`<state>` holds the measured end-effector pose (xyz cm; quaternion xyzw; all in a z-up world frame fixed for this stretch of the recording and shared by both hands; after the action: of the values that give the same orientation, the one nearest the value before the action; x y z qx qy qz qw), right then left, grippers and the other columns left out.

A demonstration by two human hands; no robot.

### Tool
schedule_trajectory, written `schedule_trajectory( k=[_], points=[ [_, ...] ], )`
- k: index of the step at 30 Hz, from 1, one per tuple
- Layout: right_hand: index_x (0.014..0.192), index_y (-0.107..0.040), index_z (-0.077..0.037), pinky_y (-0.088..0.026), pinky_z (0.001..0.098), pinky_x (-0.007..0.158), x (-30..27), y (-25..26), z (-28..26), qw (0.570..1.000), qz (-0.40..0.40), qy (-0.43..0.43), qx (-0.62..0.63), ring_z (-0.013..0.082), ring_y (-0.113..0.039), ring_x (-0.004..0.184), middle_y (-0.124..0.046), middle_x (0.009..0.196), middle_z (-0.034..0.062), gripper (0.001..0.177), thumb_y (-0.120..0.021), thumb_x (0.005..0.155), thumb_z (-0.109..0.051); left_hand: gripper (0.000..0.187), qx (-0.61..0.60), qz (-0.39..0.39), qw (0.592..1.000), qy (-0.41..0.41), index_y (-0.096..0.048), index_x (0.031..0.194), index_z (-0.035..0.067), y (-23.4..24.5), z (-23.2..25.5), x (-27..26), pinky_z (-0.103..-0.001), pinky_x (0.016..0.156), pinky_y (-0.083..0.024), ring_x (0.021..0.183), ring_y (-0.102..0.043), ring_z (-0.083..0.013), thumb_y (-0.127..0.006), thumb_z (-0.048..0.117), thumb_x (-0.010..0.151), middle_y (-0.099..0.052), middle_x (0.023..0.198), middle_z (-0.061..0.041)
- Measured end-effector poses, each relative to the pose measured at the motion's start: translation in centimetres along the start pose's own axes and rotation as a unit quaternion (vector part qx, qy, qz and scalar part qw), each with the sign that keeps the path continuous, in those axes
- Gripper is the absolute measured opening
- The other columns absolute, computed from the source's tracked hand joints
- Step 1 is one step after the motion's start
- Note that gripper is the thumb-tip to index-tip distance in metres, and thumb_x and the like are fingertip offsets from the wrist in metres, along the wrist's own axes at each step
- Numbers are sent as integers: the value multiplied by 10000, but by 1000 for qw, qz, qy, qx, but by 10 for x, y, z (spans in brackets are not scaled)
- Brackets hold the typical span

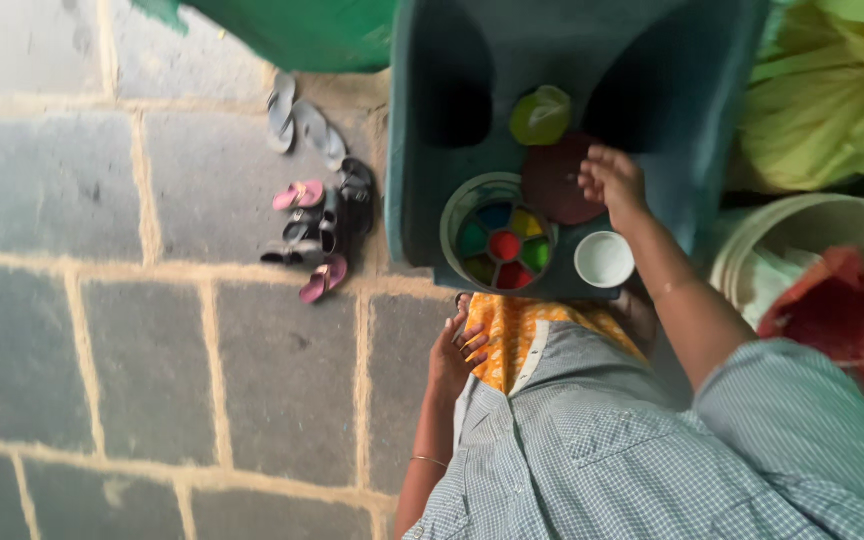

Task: The person picks up several objects including containers, plates, a bag, and a multi-compartment tray, moving them between different buckets and containers in an outdoor storage area.

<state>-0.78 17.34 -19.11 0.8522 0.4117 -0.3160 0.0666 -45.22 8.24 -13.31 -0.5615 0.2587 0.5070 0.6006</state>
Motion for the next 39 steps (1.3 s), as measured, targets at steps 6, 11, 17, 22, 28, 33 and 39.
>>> schedule_trajectory(
  k=[6, 11, 17, 22, 28, 33, 39],
  points=[
    [1217, -646, -133, -574, 294, 658, -134, 125, -6, 982, 139, 25, 128, 140, -682, 784, -734, 1020, 29, 246, -615, 978, -82, 555, 100, -87, 991, -11, -570, 1414, 129, -26, 35, 3, -348, 748, -484, 933, -650, -170, -577, 527, 1027, -688, 1128, -37],
    [1183, -634, -107, -550, 309, 670, -241, 234, -24, 929, 254, 189, 191, 162, -669, 775, -728, 1015, 49, 191, -612, 1000, -55, 490, 176, -110, 978, 29, -583, 1366, 197, -71, 49, 8, -326, 737, -512, 858, -658, -158, -564, 480, 967, -717, 1043, -8],
    [1215, -669, -50, -603, 314, 779, -283, 317, -4, 906, 328, 193, 183, 142, -691, 843, -708, 1027, 70, 209, -612, 1014, -59, 473, 219, -200, 954, 45, -578, 1368, 169, -135, 14, 7, -326, 732, -515, 901, -669, -179, -588, 466, 1000, -702, 1063, -27],
    [1141, -766, -37, -564, 374, 864, -227, 329, 20, 957, 275, 68, -59, 223, -719, 917, -764, 1044, 132, 262, -584, 955, -69, 489, 262, -197, 942, 71, -577, 1357, 172, -168, -30, -4, -324, 742, -539, 922, -679, -185, -585, 468, 968, -702, 1085, -35],
    [1085, -796, -26, -559, 399, 890, -160, 320, 35, 839, 213, -1, -501, 265, -742, 939, -786, 1034, 180, 286, -584, 895, -39, 516, 235, -190, 950, 83, -544, 1401, 149, -207, -93, 19, -316, 735, -524, 915, -656, -182, -592, 461, 993, -677, 1107, -50],
    [1086, -794, -27, -558, 402, 888, -116, 311, 59, 809, 136, -16, -572, 268, -741, 939, -785, 1034, 181, 284, -583, 897, -44, 538, 274, -179, 941, 84, -511, 1440, 151, -251, -126, 21, -305, 746, -517, 932, -658, -166, -551, 465, 1006, -667, 1148, -40],
    [1086, -792, -28, -558, 404, 886, -90, 293, 87, 800, 79, -8, -595, 272, -740, 940, -783, 1035, 182, 282, -582, 899, -51, 540, 203, -108, 973, 15, -524, 1430, 155, -236, -117, 4, -329, 769, -512, 930, -665, -184, -531, 468, 989, -694, 1134, -59]
  ],
)
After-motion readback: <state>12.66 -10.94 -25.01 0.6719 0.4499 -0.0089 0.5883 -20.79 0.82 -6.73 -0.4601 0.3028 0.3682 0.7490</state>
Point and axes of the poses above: each hand's wrist, its own x-axis towards the middle knuckle, its own y-axis out of the back of the hand, z = x × y, the point moved 4 cm from there along x, towards the middle knuckle
